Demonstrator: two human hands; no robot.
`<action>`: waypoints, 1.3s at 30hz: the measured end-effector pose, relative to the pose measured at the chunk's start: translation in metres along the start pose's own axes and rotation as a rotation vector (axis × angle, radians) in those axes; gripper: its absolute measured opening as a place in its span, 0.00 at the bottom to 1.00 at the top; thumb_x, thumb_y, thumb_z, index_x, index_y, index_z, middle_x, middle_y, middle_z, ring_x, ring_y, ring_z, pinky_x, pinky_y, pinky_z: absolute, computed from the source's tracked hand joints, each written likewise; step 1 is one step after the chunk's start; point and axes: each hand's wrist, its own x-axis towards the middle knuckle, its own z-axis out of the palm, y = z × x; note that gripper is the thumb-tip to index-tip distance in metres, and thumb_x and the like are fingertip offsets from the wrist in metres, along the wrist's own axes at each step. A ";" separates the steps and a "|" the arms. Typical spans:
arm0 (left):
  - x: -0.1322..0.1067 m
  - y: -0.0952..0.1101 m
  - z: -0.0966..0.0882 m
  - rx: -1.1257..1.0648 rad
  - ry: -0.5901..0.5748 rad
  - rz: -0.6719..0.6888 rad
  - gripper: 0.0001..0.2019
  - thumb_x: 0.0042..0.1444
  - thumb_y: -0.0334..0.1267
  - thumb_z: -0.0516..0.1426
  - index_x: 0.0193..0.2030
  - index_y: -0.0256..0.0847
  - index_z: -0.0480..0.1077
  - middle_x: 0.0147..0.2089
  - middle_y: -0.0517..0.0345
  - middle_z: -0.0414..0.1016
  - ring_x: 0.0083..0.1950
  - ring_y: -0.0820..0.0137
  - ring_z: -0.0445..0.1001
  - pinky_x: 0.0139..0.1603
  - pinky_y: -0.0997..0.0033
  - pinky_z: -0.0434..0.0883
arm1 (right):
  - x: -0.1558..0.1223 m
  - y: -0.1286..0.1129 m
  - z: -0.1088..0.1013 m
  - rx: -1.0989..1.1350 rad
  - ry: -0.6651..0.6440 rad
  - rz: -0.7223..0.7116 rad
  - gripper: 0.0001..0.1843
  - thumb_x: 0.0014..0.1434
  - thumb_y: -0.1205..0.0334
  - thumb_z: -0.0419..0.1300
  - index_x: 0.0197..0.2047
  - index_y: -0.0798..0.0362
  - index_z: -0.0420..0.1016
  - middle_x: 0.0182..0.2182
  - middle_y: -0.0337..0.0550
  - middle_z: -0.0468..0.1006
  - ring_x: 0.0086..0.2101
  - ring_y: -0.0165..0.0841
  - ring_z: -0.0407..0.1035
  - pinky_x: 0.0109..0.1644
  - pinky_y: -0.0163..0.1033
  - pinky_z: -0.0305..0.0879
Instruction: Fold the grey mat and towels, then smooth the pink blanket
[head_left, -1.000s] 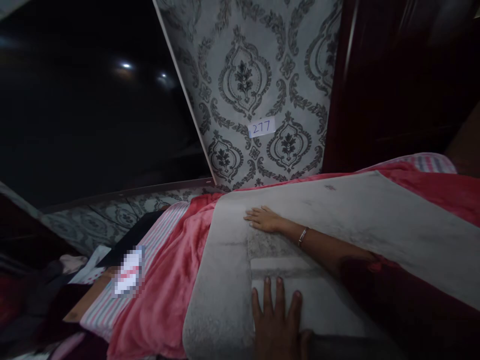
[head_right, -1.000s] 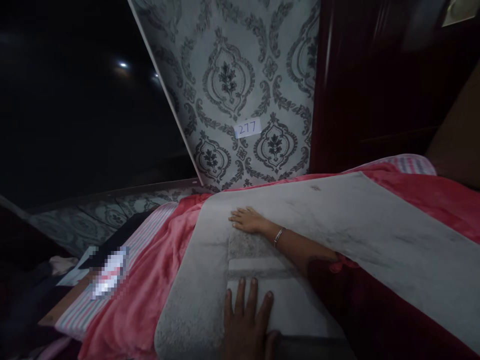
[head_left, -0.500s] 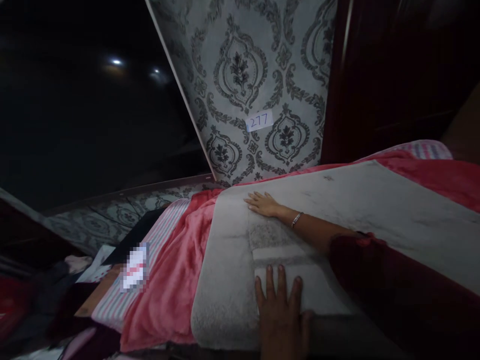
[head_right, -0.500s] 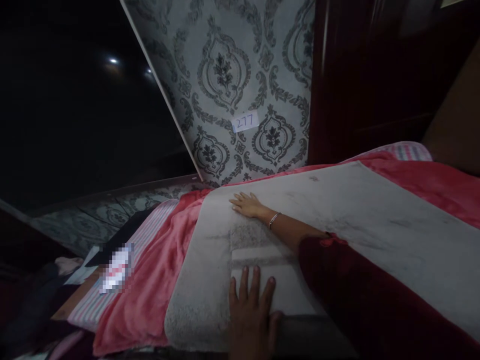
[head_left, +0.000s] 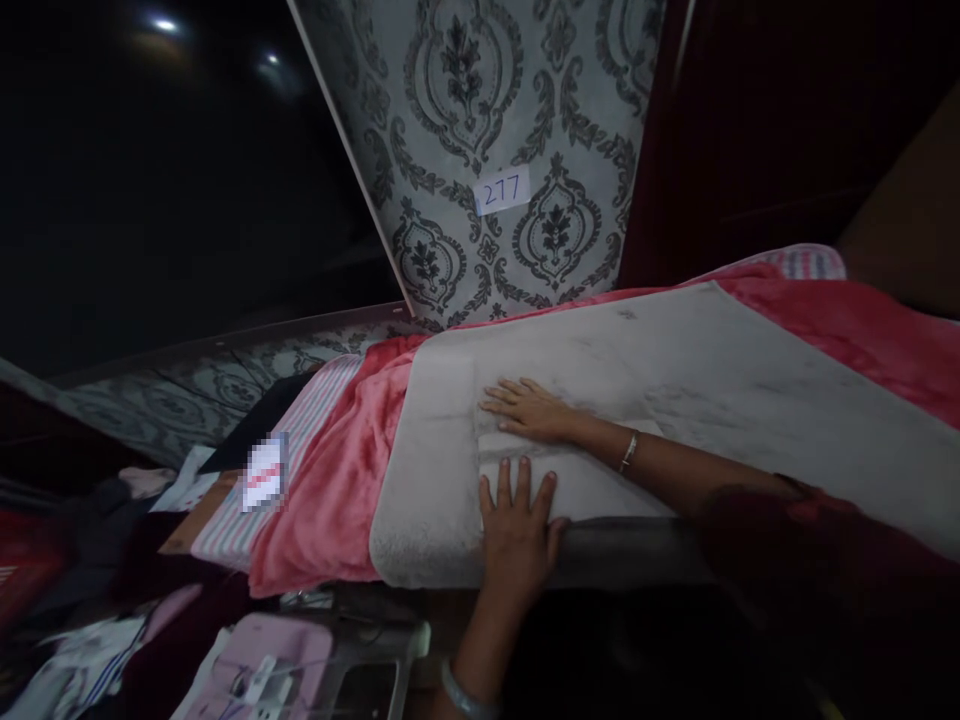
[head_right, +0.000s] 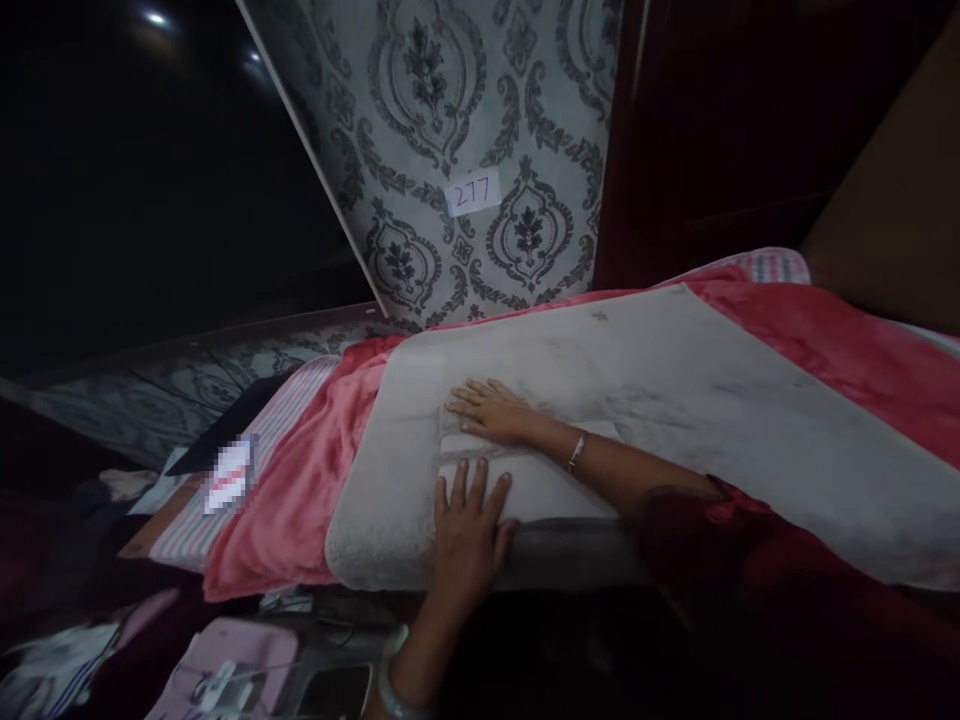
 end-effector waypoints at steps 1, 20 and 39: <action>0.001 0.001 -0.003 -0.008 -0.021 -0.005 0.28 0.61 0.43 0.58 0.68 0.52 0.63 0.72 0.49 0.60 0.72 0.46 0.56 0.66 0.30 0.60 | 0.004 0.001 -0.003 -0.001 -0.014 0.021 0.31 0.70 0.45 0.45 0.73 0.41 0.54 0.73 0.42 0.47 0.71 0.47 0.38 0.70 0.63 0.36; 0.011 -0.025 -0.014 -0.102 -0.139 -0.095 0.25 0.66 0.39 0.50 0.69 0.45 0.62 0.74 0.42 0.55 0.75 0.49 0.50 0.68 0.36 0.58 | -0.138 -0.024 0.001 -0.014 0.107 0.407 0.32 0.70 0.42 0.42 0.73 0.41 0.55 0.73 0.42 0.48 0.71 0.46 0.39 0.71 0.63 0.40; 0.013 -0.027 -0.043 -1.869 0.183 -1.125 0.13 0.51 0.34 0.62 0.45 0.40 0.75 0.50 0.51 0.81 0.56 0.61 0.76 0.62 0.55 0.71 | -0.221 -0.001 0.019 0.002 0.322 0.637 0.30 0.71 0.49 0.40 0.72 0.44 0.58 0.71 0.44 0.52 0.69 0.42 0.50 0.70 0.59 0.47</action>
